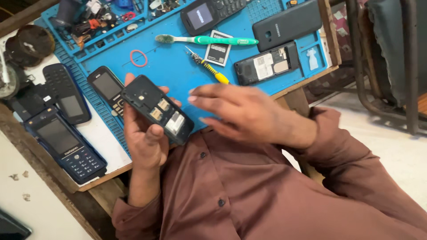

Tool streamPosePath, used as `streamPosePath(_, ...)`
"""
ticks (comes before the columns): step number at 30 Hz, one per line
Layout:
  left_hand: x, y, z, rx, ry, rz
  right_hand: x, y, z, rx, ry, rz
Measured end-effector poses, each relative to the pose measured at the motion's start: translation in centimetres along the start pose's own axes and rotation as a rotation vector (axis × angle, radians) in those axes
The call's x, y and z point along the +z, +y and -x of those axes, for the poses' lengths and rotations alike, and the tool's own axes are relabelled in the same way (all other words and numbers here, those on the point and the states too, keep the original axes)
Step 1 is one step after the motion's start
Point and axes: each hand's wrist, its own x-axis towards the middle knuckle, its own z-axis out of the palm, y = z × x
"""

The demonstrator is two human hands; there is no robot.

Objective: The person cleans a black feature phone using a toothbrush, then removes the back cover and battery. They reassemble the phone and press the keypad buttons repeatedly.

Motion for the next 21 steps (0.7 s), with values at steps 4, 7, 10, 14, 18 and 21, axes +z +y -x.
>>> streamPosePath(4, 0.2, 0.1, -0.2, -0.008, -0.006, -0.043, -6.0, 0.4, 1.5, 0.1, 0.059, 0.251)
streamPosePath(7, 0.3, 0.2, -0.3, -0.033, -0.009, -0.06, -9.6, 1.6, 2.5, 0.254, 0.025, 0.552)
streamPosePath(10, 0.2, 0.2, -0.5, -0.036, -0.025, -0.065, -10.5, 2.5, 2.9, 0.451, -0.03, 0.516)
streamPosePath(14, 0.2, 0.2, -0.4, -0.042, -0.024, -0.056, -9.4, 3.3, 3.1, 0.466, -0.106, 0.525)
streamPosePath(18, 0.4, 0.3, -0.6, -0.044, -0.032, -0.058, -8.3, 3.4, 2.8, 0.454, -0.065, 0.559)
streamPosePath(21, 0.6, 0.5, -0.6, -0.056, -0.03, -0.099, -7.9, 2.6, 2.3, 0.372, -0.023, 0.628)
